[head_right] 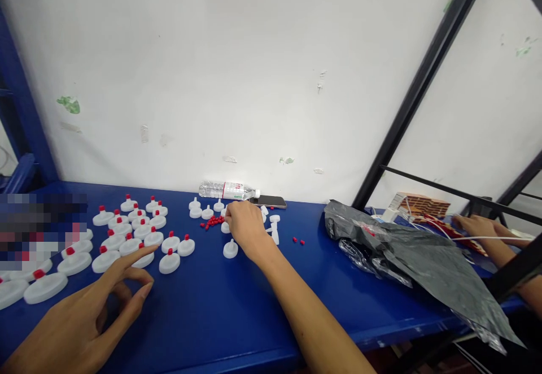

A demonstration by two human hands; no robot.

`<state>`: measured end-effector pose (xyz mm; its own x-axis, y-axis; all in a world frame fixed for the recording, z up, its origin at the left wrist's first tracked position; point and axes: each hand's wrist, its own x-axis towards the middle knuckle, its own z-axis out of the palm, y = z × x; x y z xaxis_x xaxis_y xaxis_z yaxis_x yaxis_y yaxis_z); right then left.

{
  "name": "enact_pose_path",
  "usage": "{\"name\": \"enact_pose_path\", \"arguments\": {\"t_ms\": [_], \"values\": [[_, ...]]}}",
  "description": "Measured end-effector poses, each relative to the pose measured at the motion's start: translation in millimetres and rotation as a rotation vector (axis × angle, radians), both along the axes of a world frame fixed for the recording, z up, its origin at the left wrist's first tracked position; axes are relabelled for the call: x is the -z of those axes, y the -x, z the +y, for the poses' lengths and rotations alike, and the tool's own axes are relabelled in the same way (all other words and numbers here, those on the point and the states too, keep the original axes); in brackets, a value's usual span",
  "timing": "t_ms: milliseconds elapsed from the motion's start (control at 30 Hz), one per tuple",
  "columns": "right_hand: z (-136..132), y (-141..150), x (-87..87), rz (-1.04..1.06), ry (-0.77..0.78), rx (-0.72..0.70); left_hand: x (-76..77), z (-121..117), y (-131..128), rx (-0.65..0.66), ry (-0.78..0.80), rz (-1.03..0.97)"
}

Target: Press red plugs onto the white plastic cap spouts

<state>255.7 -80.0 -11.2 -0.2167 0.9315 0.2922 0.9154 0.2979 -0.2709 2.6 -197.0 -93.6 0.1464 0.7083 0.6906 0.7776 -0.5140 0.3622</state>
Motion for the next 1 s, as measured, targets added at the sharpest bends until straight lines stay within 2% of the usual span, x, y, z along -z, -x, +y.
{"name": "enact_pose_path", "arguments": {"t_ms": [100,167,233,367,467,533,567,667,733,867,1000], "values": [[-4,1,-9.1,0.098,0.001,-0.037,4.0,1,1,-0.015,0.024,0.001],[-10,4,-15.6,0.174,0.018,-0.113,7.3,0,3,-0.028,0.060,-0.007],[-17,10,-19.0,0.307,0.109,-0.310,10.7,-2,4,-0.049,0.109,-0.030],[-35,27,-15.8,0.607,0.454,-0.774,13.4,-5,7,-0.091,0.127,-0.022],[-44,35,-13.0,0.640,0.573,-0.896,11.9,-4,8,-0.051,0.034,0.027],[-43,35,-12.8,0.603,0.522,-0.882,11.2,-1,8,-0.027,-0.016,0.039],[-40,33,-12.6,0.554,0.435,-0.823,11.3,0,8,-0.026,-0.034,0.028],[-26,25,-8.2,0.227,0.053,-0.470,13.7,3,9,-0.001,-0.037,-0.014],[-15,19,-1.7,0.034,-0.075,-0.293,16.4,4,10,0.004,-0.015,-0.023],[1,13,12.0,-0.033,-0.035,-0.271,20.0,4,11,-0.057,0.018,0.004],[8,12,17.4,-0.052,-0.006,-0.278,16.0,5,7,-0.045,0.002,0.001]]}}
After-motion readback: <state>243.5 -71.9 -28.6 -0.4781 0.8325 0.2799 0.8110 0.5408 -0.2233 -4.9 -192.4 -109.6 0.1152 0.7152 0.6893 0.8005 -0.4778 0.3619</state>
